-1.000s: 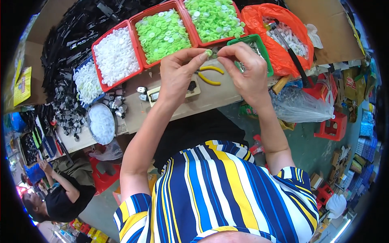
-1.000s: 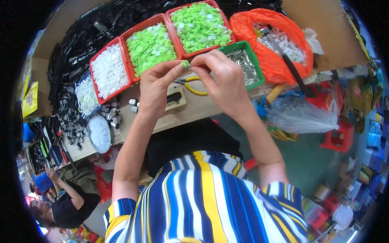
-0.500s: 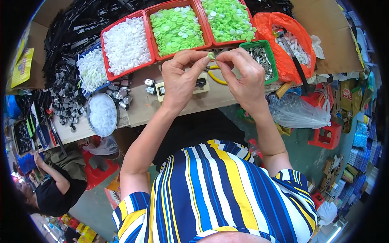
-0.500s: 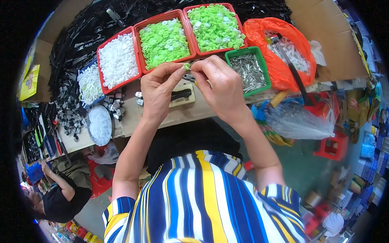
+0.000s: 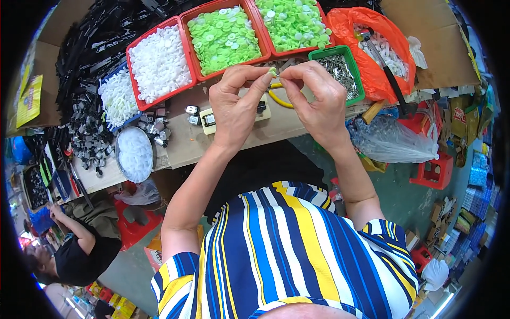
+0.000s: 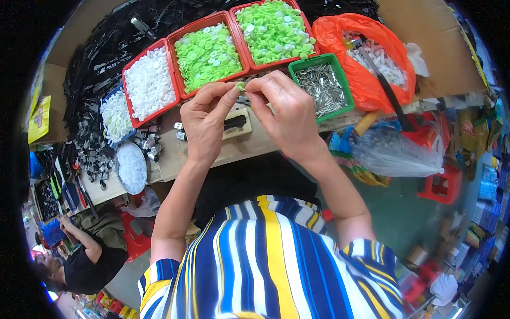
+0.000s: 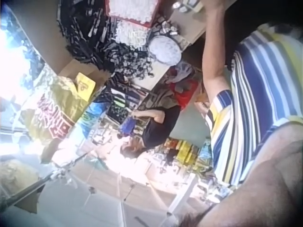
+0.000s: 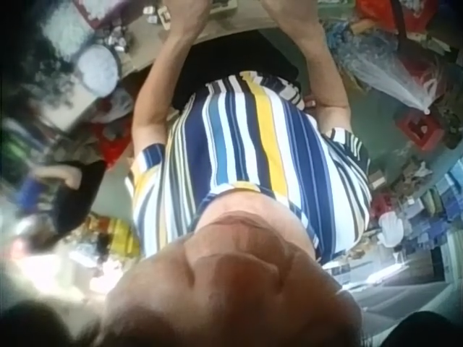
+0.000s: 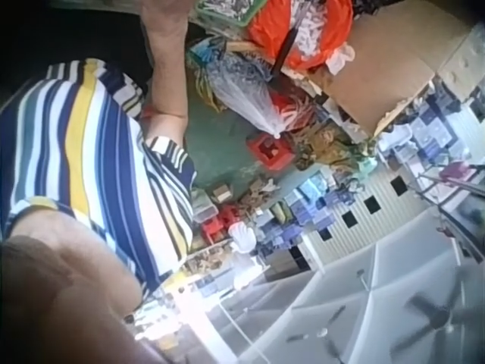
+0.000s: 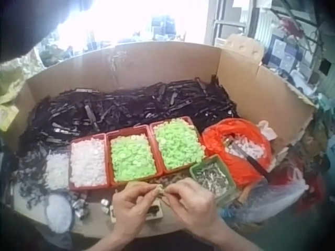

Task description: Assembling small electronic components using an assembly jig, pliers, and a small hammer to seat pins and parts.

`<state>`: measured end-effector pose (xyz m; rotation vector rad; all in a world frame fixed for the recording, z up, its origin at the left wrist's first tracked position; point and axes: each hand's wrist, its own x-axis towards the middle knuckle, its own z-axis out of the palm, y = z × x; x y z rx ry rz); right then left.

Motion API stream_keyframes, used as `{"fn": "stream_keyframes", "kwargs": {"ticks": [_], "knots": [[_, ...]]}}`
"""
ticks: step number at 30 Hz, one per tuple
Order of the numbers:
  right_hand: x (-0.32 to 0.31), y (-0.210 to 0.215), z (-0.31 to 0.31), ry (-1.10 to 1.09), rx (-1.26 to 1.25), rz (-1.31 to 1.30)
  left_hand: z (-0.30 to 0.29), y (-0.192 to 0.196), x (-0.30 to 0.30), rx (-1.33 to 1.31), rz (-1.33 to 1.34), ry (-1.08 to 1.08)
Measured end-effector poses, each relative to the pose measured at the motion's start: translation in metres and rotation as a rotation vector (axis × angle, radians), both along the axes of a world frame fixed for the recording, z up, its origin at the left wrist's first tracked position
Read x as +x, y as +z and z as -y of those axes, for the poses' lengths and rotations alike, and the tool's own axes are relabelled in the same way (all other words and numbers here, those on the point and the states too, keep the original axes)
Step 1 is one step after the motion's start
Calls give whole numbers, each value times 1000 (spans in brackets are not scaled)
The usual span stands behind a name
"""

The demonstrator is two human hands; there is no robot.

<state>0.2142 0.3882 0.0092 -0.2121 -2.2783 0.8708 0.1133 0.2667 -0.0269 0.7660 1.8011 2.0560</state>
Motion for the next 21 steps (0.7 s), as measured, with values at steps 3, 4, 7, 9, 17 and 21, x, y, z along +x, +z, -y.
{"fn": "stream_keyframes", "kwargs": {"ticks": [3, 4, 7, 9, 17, 21], "knots": [[-1, -1, 1, 0, -16, -1, -1, 0, 1, 8, 9, 14], [-1, -1, 2, 0, -28, -1, 0, 0, 2, 7, 8, 21], [-3, -3, 2, 0, -5, -8, 1, 0, 2, -19, -85, 58], [-5, -4, 4, -3, 7, -10, 2, 1, 3, -45, -177, 90], [-9, -2, 10, 9, -268, 41, 10, 7, 1, -5, 475, -95], [-4, -11, -8, 112, -254, 18, 18, 8, -9, 47, 737, -208]]}}
